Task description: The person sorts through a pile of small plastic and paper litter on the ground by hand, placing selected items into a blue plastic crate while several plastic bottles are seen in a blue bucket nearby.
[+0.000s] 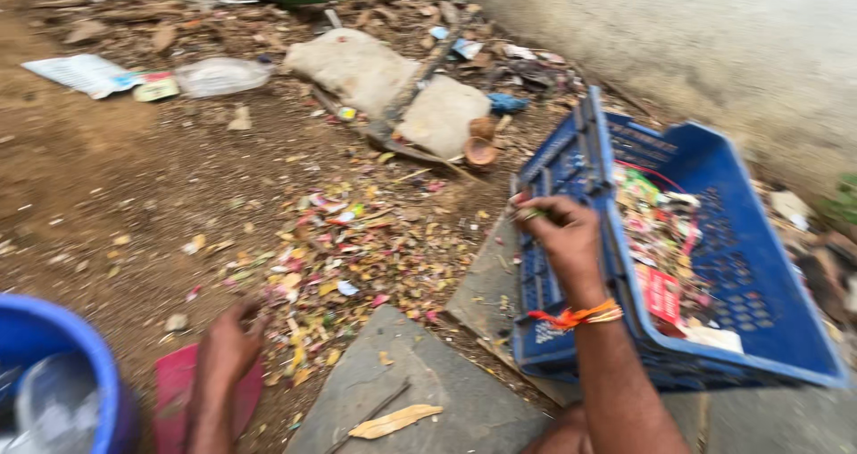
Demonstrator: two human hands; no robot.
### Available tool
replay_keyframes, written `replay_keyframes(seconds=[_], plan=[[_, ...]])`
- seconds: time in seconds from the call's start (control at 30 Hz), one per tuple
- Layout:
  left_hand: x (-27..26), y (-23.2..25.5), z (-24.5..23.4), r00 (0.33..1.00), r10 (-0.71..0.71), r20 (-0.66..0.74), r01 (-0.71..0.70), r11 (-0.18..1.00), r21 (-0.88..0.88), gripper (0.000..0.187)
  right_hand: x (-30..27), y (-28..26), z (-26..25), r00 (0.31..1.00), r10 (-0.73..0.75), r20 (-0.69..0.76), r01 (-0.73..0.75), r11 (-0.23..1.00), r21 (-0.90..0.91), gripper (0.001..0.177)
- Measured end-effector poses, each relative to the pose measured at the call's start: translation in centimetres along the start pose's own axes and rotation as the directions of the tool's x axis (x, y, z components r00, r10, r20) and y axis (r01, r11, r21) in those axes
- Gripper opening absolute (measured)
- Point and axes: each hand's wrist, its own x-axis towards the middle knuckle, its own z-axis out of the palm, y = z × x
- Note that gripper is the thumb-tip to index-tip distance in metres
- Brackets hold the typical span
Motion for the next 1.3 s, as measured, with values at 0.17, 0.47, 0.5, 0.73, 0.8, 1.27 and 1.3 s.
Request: replay_keyframes(seconds=[0.17,0.47,0.5,0.73,0.8,1.27,1.3], plan=[[0.7,-1.1,1.0,0.995,-0.056,0.085,0.053,0.998,0.045,0.044,0.6,-4.0,-11.2,0.950,-0.198,-0.242,0.098,0.923,-0.373,0.018],[0.6,-1.1,1.1,0.994,-0.042,0.099,0.037,0.998,0.054,0.045,0.4,-0.9,-17.9,0.949,-0.103,-0.298,-0.214,0.485,-0.848,0.028],[0.4,-0.8,0.9,0.997,-0.026,0.075,0.022,0.999,0.046,0.044,0.4,-0.7,-18.0,0.948,-0.153,-0.278,-0.179,0.463,-0.868,0.025],[-0.2,0.1,0.4,1.000,-0.005,0.005,0.005,0.999,-0.042,0.042,-1.8,-3.1,-12.0,0.866,-0.486,-0.116,0.162,0.494,-0.854,0.006],[-0.4,0.3,0.3,1.000,0.011,-0.009,-0.012,0.998,-0.059,0.041,-3.2,-3.3,-7.9,0.868,-0.494,-0.048,0.276,0.561,-0.780,0.009],[-1.1,1.2,-2.0,0.995,-0.009,-0.099,-0.005,0.989,-0.147,0.035,-15.7,7.7,25.9,0.664,0.224,0.713,0.318,0.779,-0.540,0.063],[-1.1,1.2,-2.1,0.996,-0.020,-0.086,0.006,0.988,-0.154,0.035,-16.3,8.0,26.9,0.634,0.196,0.748,0.367,0.776,-0.514,0.060]])
